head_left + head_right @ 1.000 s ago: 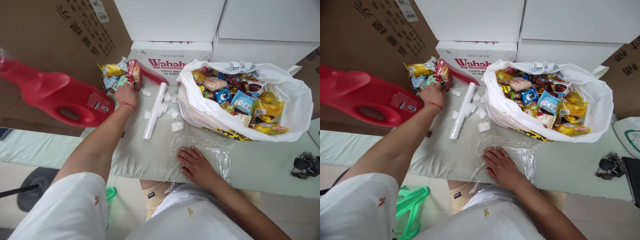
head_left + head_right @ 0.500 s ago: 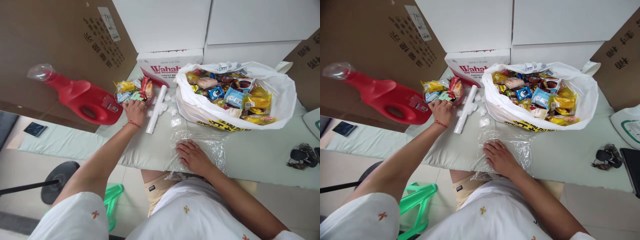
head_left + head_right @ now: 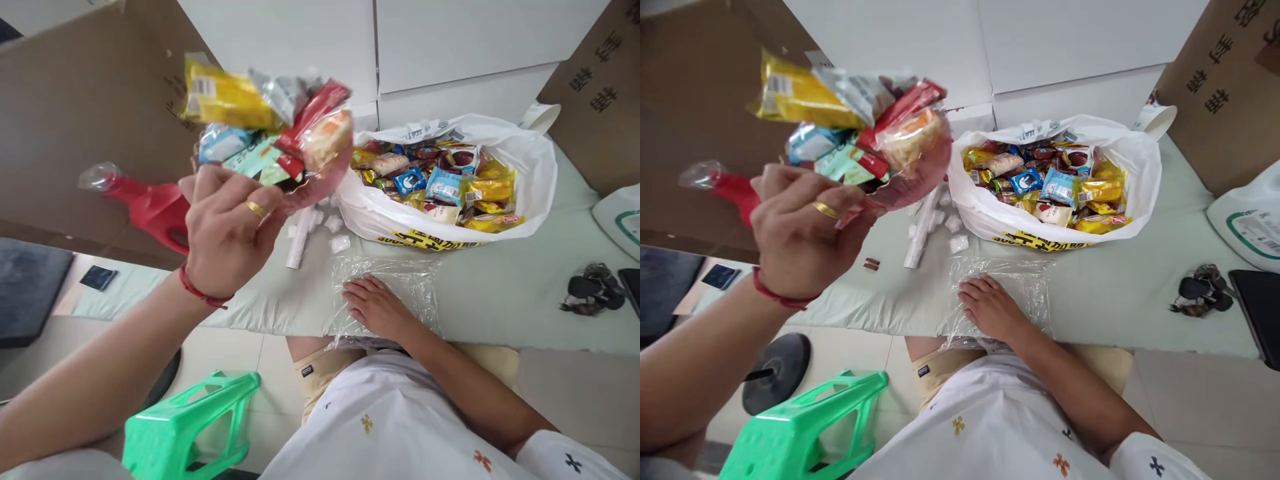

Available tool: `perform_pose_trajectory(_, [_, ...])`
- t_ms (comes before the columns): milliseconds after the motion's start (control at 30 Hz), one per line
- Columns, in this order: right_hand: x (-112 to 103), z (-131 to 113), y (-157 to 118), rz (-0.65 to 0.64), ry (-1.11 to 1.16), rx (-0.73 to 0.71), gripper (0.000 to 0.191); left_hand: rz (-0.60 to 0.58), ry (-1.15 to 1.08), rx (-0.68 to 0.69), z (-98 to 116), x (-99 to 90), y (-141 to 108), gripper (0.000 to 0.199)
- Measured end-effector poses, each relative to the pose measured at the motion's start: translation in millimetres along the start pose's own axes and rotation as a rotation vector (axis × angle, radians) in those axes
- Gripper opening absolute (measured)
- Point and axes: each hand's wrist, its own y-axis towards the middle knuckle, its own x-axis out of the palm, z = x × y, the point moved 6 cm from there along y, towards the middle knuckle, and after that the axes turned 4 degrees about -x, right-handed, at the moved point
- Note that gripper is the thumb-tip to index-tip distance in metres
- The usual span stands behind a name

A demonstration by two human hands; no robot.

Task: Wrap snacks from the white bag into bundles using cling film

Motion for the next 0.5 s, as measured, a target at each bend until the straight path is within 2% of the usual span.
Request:
perform_pose_trajectory(67, [0, 0, 0, 0.014, 0.002, 0.0, 0.037, 0.014, -0.11, 0.053, 30, -11.7, 19, 0.024])
perform_pose_trajectory(167, [1, 1, 0, 0.026, 0.007, 0.005, 0.037, -0.054, -0.427, -0.035, 66, -0.7, 50, 0.023])
perform_pose_trajectory(267, [2, 2, 0, 0.023, 0.017, 0.022, 0.036, -0.154, -0.852, -0.243, 90, 46.4, 77, 0.02])
perform_pose_trajectory(300, [2, 3, 0, 0.021, 0.021, 0.028, 0.035, -0.142, -1.001, -0.343, 93, 66.9, 86, 0.021])
perform_pose_trajectory(400, [3, 5, 0, 0.015, 0.02, 0.041, 0.035, -0.114, -1.379, -0.629, 85, 137.3, 104, 0.026])
perform_pose_trajectory(500, [3, 6, -1, 0.018, 0.005, 0.043, 0.034, -0.063, -1.578, -0.799, 62, 193.7, 114, 0.029])
